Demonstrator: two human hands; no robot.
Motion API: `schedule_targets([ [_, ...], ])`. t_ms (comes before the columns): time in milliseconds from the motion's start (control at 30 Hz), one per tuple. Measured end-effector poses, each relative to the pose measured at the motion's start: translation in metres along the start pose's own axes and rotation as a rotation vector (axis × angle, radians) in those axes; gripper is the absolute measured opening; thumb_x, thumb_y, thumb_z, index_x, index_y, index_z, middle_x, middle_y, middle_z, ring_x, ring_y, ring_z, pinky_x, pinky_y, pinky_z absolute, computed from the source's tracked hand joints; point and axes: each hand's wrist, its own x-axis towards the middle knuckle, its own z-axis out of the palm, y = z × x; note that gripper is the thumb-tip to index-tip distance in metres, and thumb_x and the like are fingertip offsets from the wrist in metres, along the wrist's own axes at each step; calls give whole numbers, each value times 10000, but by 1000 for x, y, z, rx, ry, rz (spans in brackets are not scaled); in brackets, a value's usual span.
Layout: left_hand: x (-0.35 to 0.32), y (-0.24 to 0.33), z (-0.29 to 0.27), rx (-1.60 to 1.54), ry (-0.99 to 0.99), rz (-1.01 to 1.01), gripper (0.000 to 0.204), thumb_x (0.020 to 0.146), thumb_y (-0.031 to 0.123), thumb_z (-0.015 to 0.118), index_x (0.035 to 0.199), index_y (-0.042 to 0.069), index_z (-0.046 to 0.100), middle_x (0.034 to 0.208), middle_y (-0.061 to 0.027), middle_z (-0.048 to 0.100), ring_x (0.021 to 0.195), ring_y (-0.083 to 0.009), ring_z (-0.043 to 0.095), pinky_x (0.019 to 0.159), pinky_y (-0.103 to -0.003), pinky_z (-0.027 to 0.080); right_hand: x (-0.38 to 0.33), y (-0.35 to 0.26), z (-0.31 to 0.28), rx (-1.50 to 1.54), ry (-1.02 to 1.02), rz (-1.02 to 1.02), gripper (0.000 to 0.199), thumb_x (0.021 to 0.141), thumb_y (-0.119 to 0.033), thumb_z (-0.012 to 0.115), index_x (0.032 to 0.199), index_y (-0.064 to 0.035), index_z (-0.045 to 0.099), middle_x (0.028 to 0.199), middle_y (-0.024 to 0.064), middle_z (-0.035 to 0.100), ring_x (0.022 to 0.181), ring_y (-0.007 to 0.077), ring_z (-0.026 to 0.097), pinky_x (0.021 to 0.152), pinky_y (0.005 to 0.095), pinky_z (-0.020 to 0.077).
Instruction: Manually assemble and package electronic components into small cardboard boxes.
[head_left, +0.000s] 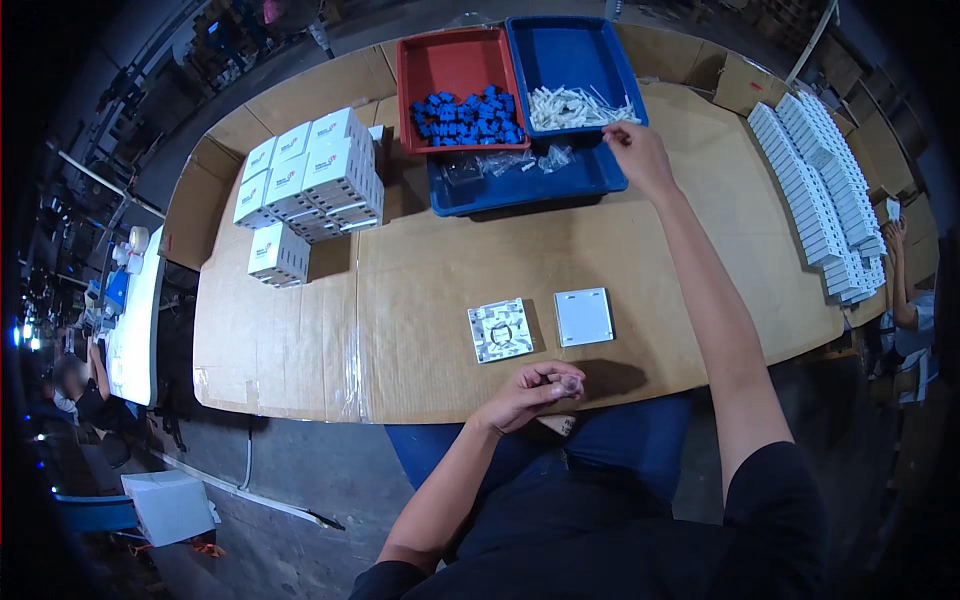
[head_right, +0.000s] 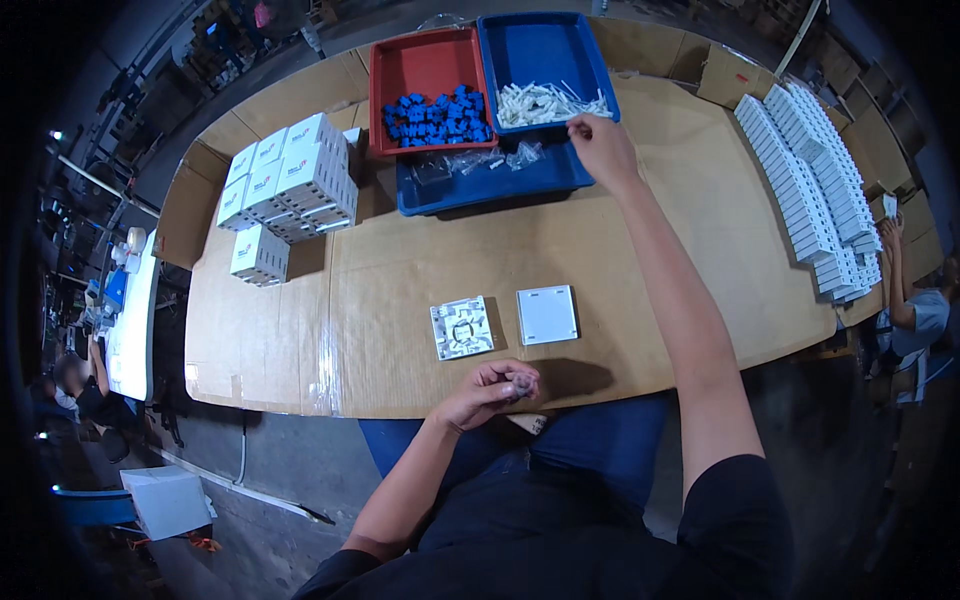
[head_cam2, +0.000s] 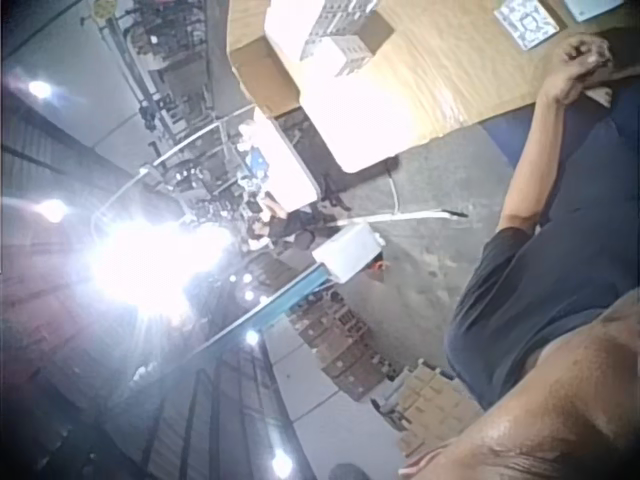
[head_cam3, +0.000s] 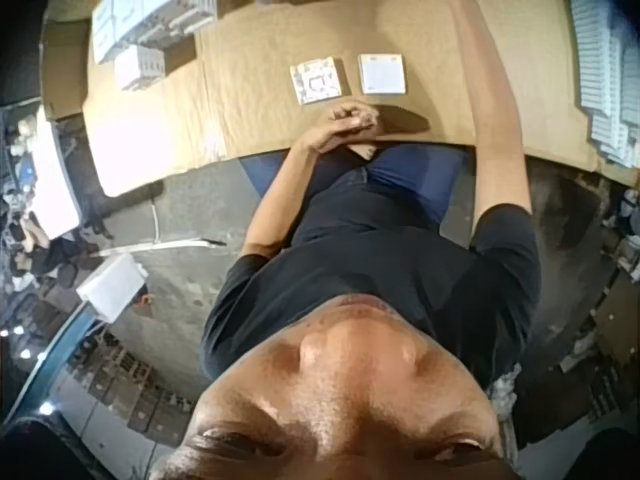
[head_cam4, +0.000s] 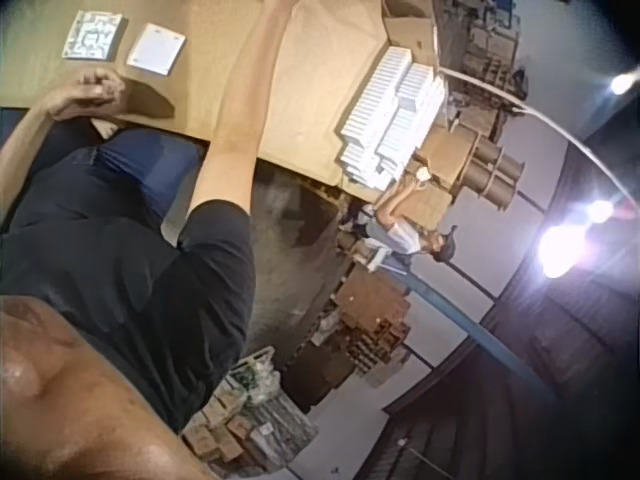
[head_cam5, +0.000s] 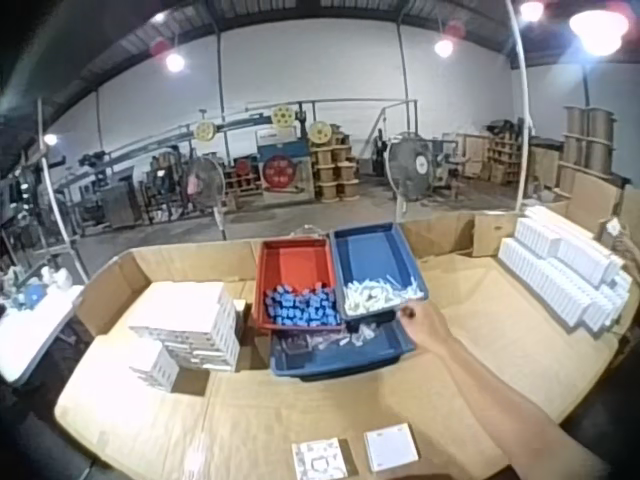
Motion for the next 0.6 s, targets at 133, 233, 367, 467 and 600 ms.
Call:
schedule_targets([
  [133,2,1,3,-64,80,92,407,987,214,736,1314,-8,643,1151,-83,712,1115,-176,664,1047,-324,496,56,20,-2,-336,156,24,160,936,-206,655,1024,-130,766,1012,117,769,976,327,730,812,456,576],
  [233,7,2,4,-18,65,103,412,1048,319,633,1289,-15,644,1082,-86,708,1055,-187,653,1016,-334,474,76,31,3,-458,53,19,156,930,-207,661,1027,-136,760,1025,116,768,982,334,732,820,480,580],
  [367,1,6,18,118,141,48,383,1074,295,605,1280,-25,648,1066,-93,723,1055,-182,670,1011,-337,491,85,29,16,-640,-50,-50,176,902,-223,706,1024,-111,763,1041,132,770,983,354,735,836,504,585],
  [467,-5,23,49,374,185,17,357,1077,259,613,1280,-32,651,1112,-97,728,1080,-170,680,996,-324,518,92,24,18,-644,-101,16,193,877,-220,734,1018,-90,759,1034,153,768,988,366,738,856,507,586],
  [600,-10,28,64,518,269,114,366,1063,247,649,1302,-30,657,1191,-93,724,1120,-152,683,968,-304,542,98,31,17,-608,-81,24,199,867,-216,743,1016,-84,752,1026,163,765,994,374,737,866,502,587],
])
